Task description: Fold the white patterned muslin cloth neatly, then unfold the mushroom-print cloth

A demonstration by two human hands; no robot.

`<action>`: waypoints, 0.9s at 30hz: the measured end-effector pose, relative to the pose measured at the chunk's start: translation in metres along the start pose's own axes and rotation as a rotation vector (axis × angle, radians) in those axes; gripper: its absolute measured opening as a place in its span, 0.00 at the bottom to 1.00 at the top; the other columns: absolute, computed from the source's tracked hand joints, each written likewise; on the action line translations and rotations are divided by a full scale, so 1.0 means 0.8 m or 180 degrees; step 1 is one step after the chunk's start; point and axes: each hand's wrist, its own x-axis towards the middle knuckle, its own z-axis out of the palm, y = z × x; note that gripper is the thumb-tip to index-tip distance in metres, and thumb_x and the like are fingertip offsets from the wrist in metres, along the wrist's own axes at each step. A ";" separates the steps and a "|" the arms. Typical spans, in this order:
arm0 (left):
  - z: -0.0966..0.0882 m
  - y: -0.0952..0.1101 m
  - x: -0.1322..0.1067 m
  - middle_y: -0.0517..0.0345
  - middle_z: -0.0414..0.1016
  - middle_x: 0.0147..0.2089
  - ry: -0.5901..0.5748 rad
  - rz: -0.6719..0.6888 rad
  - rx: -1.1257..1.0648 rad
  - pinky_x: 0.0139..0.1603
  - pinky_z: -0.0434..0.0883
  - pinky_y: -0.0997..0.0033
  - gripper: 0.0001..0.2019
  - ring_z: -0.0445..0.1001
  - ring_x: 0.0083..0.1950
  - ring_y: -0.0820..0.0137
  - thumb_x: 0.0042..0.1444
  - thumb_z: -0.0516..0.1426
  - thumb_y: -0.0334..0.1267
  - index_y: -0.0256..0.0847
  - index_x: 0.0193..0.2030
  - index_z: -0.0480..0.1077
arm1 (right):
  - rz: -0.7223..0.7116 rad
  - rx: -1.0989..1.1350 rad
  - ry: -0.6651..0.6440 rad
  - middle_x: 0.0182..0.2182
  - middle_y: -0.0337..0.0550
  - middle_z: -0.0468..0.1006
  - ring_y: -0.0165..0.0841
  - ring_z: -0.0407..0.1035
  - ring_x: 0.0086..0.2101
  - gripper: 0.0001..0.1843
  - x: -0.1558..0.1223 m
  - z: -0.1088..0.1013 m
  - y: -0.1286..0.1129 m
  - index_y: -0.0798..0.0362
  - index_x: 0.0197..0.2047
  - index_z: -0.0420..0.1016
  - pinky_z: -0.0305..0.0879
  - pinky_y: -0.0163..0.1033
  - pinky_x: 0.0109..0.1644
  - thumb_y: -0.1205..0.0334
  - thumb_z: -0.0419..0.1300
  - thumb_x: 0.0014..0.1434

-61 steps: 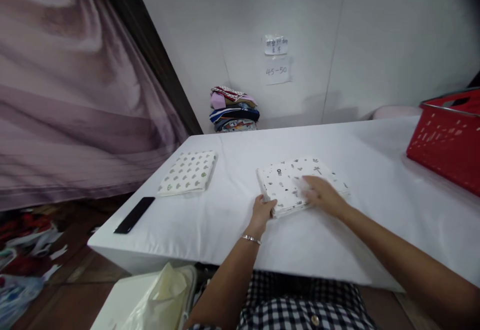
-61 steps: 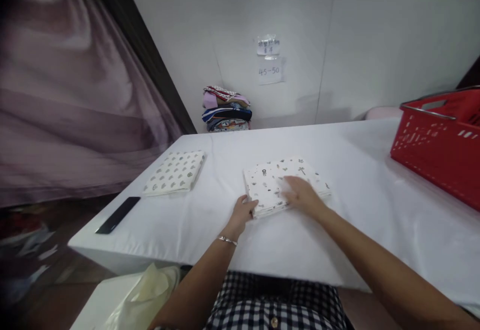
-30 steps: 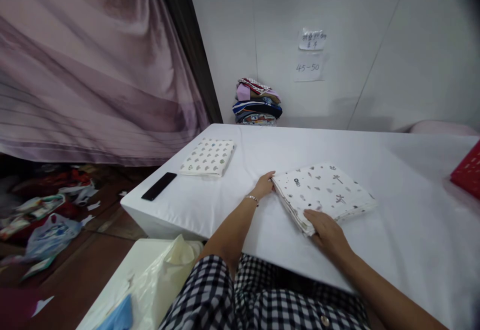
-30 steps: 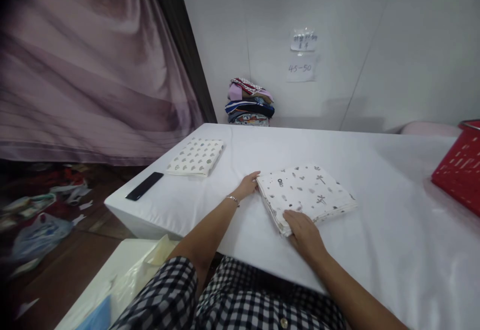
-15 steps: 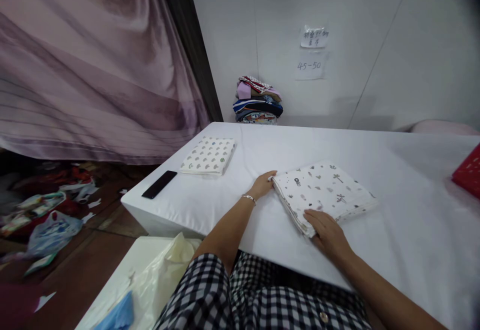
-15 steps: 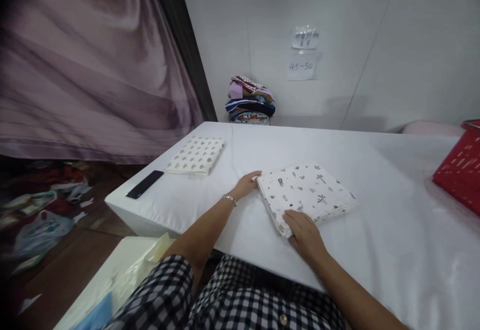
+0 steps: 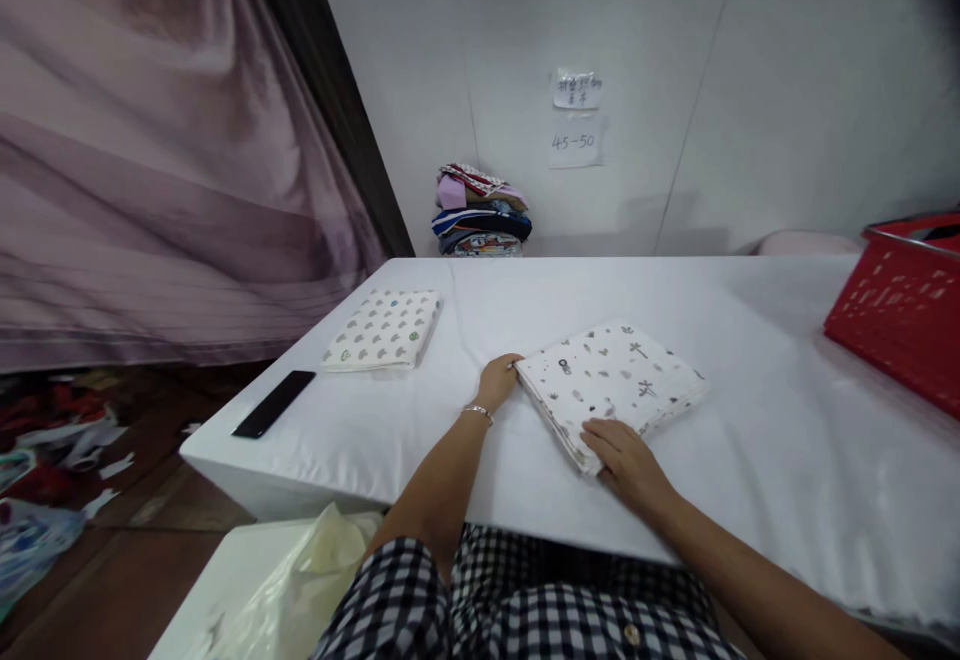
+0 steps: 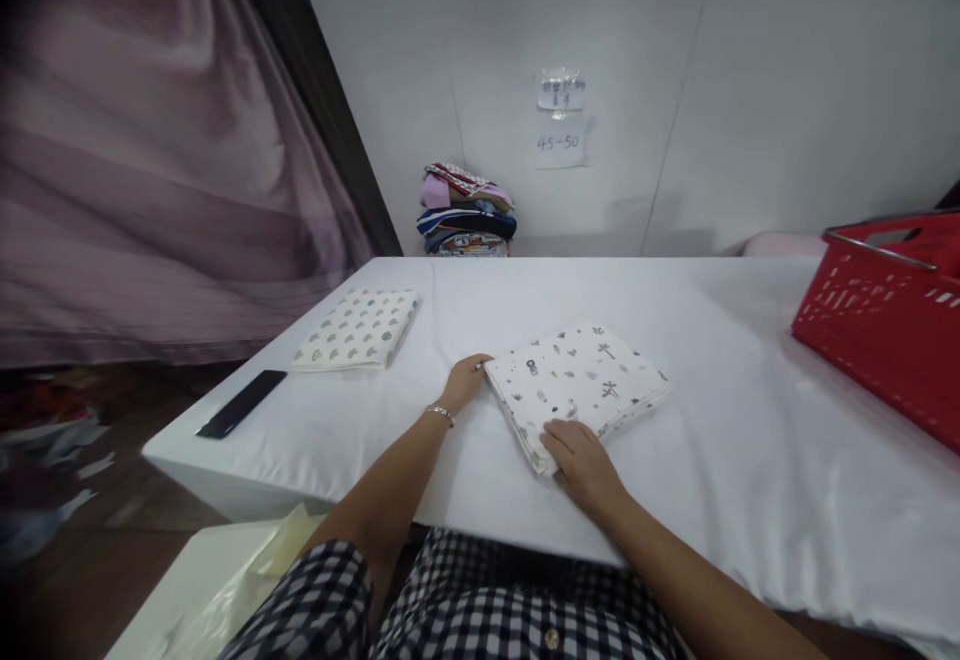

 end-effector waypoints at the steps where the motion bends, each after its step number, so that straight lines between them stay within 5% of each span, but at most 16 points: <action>1: -0.001 0.001 0.000 0.59 0.78 0.41 -0.0002 -0.0004 -0.0007 0.51 0.65 0.70 0.15 0.72 0.44 0.67 0.50 0.51 0.26 0.44 0.38 0.76 | 0.0002 0.0031 0.0016 0.48 0.53 0.74 0.41 0.66 0.48 0.25 0.000 0.001 0.000 0.55 0.49 0.72 0.65 0.50 0.49 0.76 0.50 0.48; 7: -0.016 0.014 0.002 0.59 0.78 0.40 -0.0237 -0.0332 0.0072 0.51 0.66 0.69 0.16 0.72 0.43 0.67 0.48 0.52 0.25 0.44 0.38 0.76 | 0.0017 0.0096 -0.0051 0.49 0.53 0.72 0.42 0.65 0.49 0.30 0.002 0.001 -0.003 0.54 0.52 0.70 0.63 0.51 0.50 0.78 0.49 0.44; 13: -0.007 0.060 -0.037 0.54 0.72 0.52 -0.0051 0.0946 0.0484 0.62 0.56 0.61 0.21 0.64 0.57 0.64 0.49 0.51 0.24 0.43 0.48 0.72 | 0.0083 0.0069 -0.0109 0.47 0.53 0.73 0.41 0.65 0.48 0.25 0.014 -0.006 -0.011 0.55 0.48 0.71 0.63 0.49 0.50 0.77 0.50 0.47; 17: 0.016 0.089 -0.099 0.55 0.70 0.55 -0.0833 0.1709 0.0181 0.65 0.51 0.57 0.18 0.63 0.60 0.64 0.56 0.53 0.35 0.48 0.53 0.69 | 0.0171 0.0058 -0.0241 0.47 0.53 0.73 0.40 0.64 0.49 0.23 0.018 -0.010 -0.017 0.57 0.49 0.70 0.62 0.49 0.52 0.76 0.50 0.50; 21: 0.025 0.088 -0.135 0.55 0.67 0.59 -0.1267 0.1712 0.0110 0.68 0.43 0.56 0.20 0.59 0.63 0.65 0.58 0.52 0.40 0.49 0.58 0.64 | 0.0249 0.0025 -0.0593 0.54 0.53 0.68 0.38 0.57 0.57 0.27 0.009 -0.021 -0.021 0.59 0.57 0.63 0.54 0.51 0.59 0.75 0.50 0.53; 27: 0.022 0.084 -0.144 0.56 0.64 0.61 -0.1392 0.1834 0.0503 0.68 0.39 0.54 0.20 0.55 0.65 0.63 0.58 0.53 0.44 0.49 0.58 0.65 | 0.0240 0.0055 -0.0842 0.57 0.51 0.65 0.38 0.52 0.60 0.26 -0.019 -0.056 0.005 0.55 0.61 0.60 0.43 0.57 0.63 0.68 0.50 0.58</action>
